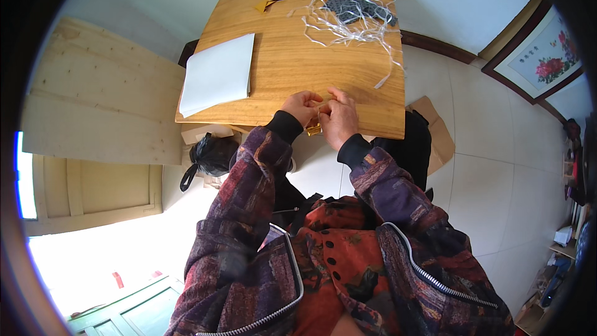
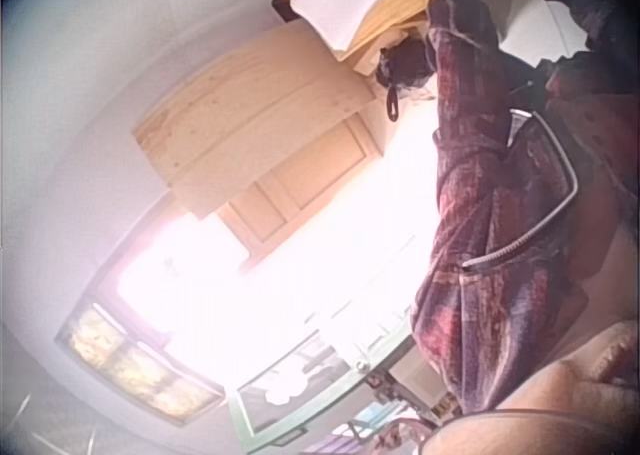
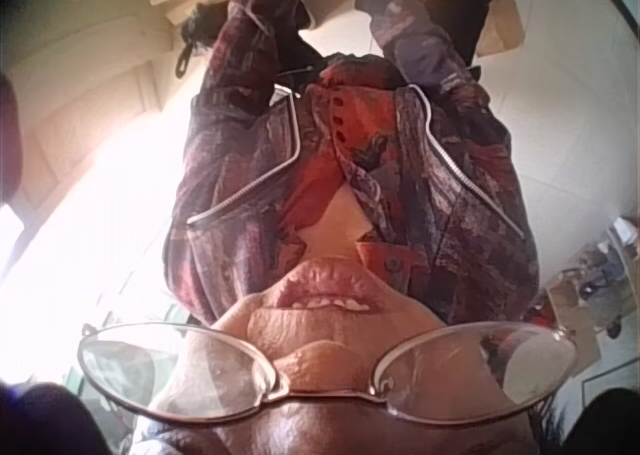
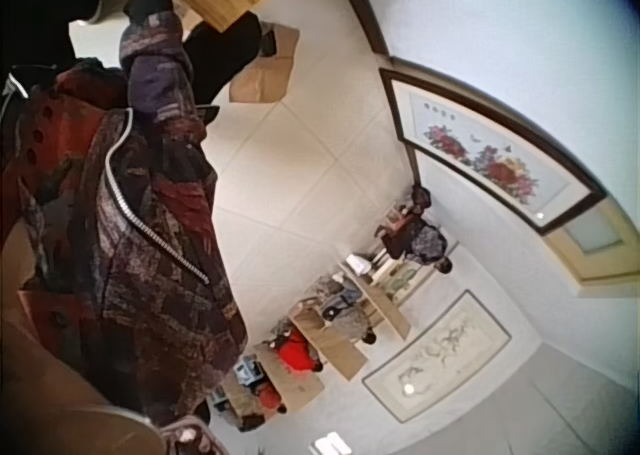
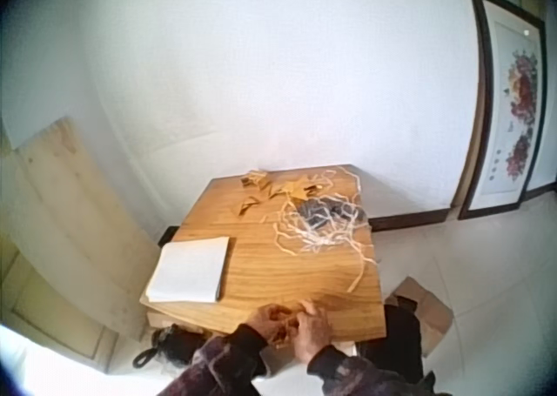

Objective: The person gathers a stack of small yellow paper items, aligns them into a neat bundle, and ties the bundle with a white string. The person then places the tied bundle on the table.

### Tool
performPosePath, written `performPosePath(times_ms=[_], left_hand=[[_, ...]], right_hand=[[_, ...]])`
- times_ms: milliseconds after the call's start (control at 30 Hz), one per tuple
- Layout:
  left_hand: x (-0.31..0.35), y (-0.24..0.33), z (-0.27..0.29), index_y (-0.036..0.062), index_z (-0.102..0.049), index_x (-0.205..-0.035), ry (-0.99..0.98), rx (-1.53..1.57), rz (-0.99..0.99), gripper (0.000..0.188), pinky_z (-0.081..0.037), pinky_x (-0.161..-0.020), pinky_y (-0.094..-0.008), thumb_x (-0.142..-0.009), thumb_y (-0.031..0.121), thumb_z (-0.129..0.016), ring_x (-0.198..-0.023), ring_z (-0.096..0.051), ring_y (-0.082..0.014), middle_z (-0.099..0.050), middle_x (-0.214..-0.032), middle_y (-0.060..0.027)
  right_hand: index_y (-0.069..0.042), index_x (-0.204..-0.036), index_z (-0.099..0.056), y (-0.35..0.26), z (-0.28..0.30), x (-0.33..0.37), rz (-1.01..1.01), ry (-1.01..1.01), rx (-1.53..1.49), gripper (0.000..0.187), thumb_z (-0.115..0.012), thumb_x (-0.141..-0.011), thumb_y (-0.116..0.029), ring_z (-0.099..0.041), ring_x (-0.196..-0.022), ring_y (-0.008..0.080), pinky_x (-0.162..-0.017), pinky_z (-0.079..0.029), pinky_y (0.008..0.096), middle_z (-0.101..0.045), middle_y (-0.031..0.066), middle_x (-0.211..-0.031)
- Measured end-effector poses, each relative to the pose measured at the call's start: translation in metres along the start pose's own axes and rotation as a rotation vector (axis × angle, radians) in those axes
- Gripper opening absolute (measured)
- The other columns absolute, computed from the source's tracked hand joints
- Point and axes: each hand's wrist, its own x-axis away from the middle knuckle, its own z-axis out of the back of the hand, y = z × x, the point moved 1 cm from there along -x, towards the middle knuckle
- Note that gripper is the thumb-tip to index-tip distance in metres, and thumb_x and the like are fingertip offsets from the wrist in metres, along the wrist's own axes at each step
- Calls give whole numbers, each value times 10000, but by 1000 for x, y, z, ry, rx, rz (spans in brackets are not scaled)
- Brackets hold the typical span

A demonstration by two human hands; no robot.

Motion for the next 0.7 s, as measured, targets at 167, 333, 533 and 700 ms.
performPosePath(times_ms=[167,333,533,700], left_hand=[[6,2,-6,-17,-577,-1058,56,-43,-62,195,-479,-552,-231,-867,13,-600,-640,-587,-113,-611,-776,-41],[9,4,-11,4,-637,-952,183,-370,-202,184,-505,-597,-266,-798,4,-536,-663,-608,-127,-641,-765,-59],[14,11,-16,18,-651,-922,209,-572,-265,187,-497,-597,-289,-765,37,-552,-631,-599,-143,-635,-709,-64],[22,15,-13,40,-641,-974,100,-631,-275,250,-473,-585,-298,-732,103,-633,-612,-582,-169,-610,-689,-49]], right_hand=[[-52,-787,-639,0,-1,1,22,42,11,48,-636,-749,-82,-471,-1159,318,-941,-400,446,-517,81,-1303],[-15,-704,-559,8,4,0,91,42,-143,63,-609,-707,-53,-480,-1139,348,-955,-400,432,-528,135,-1275],[22,-683,-539,18,17,-7,101,-127,-324,71,-584,-693,-32,-486,-1151,365,-979,-397,396,-524,220,-1253],[31,-697,-547,19,30,-11,89,-219,-379,87,-593,-705,-43,-515,-1149,359,-960,-417,378,-514,227,-1284]])
